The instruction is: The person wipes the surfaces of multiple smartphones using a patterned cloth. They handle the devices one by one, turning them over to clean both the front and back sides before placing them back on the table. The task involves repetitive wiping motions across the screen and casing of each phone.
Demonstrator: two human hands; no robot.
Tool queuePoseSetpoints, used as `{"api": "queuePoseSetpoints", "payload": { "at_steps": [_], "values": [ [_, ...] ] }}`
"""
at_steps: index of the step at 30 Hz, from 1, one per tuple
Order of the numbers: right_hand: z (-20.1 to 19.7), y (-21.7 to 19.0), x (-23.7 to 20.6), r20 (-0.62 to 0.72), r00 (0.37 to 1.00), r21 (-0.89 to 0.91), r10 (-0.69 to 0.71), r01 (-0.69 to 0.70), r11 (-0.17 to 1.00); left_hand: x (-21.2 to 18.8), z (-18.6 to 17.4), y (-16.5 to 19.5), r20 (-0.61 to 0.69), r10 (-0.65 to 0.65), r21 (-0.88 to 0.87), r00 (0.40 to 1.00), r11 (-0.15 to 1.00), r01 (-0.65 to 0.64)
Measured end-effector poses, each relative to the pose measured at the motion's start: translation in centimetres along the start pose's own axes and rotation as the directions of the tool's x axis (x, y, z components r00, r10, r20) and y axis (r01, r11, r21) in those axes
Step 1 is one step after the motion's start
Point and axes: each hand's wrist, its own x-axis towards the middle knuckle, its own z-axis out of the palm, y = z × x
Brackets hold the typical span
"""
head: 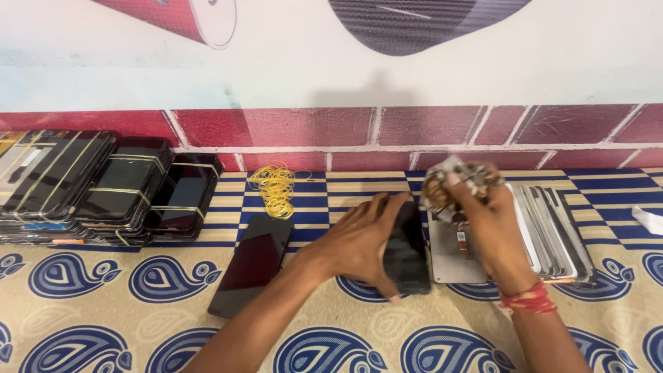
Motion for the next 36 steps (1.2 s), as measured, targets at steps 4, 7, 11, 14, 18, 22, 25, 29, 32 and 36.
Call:
{"api": "queuePoseSetpoints", "payload": {
  "at_steps": [4, 7, 11, 14, 18, 22, 25, 29, 32, 36],
  "values": [
    [2.2, -0.4, -1.8, 0.161, 0.986, -0.249, -0.048, 0.087, 0.965, -2.7, -1.4, -1.2, 0.006, -0.003, -0.044, 1.0, 0.999, 0.003],
    [3.5, -0.5, -3.0, 0.254, 0.956, -0.324, -0.145, 0.225, 0.919, -3.6, -1.4, -1.7, -0.075, 0.057, -0.177, 0.996, 0.982, -0.07],
    [3.8, -0.1, -3.0, 0.236, 0.964, -0.237, -0.123, 0.179, 0.955, -3.7, -0.4, -1.9, -0.141, -0.067, -0.53, 0.988, 0.848, -0.018],
    [3.4, 0.6, -2.5, 0.147, 0.987, -0.305, 0.071, -0.023, 0.952, -3.1, 0.5, -1.6, -0.143, -0.23, -0.796, 0.963, 0.605, 0.026],
    [3.0, 1.5, -1.7, 0.098, 0.983, -0.224, 0.152, -0.127, 0.966, -2.6, 1.7, -1.1, -0.223, -0.254, -0.945, 0.941, 0.295, -0.144],
    [2.7, 1.6, -1.1, 0.171, 0.931, 0.14, 0.323, -0.347, 0.927, -2.2, 2.9, -0.2, -0.283, -0.319, -0.9, 0.904, 0.414, -0.136],
    [2.3, 1.1, -1.1, 0.232, 0.9, 0.196, 0.369, -0.415, 0.888, -2.0, 3.3, 0.4, -0.397, -0.264, -0.808, 0.879, 0.555, -0.198],
    [2.3, 0.7, -1.3, 0.251, 0.894, 0.214, 0.371, -0.425, 0.879, -2.0, 3.1, 0.9, -0.479, -0.213, -0.711, 0.851, 0.663, -0.234],
    [2.3, 0.9, -1.2, 0.204, 0.9, 0.181, 0.384, -0.42, 0.889, -2.2, 3.0, 1.1, -0.444, -0.228, -0.741, 0.866, 0.637, -0.213],
    [1.8, 1.6, -1.2, 0.218, 0.929, 0.234, 0.297, -0.346, 0.909, -2.0, 2.9, 1.1, -0.316, -0.256, -0.844, 0.914, 0.516, -0.147]
  ]
}}
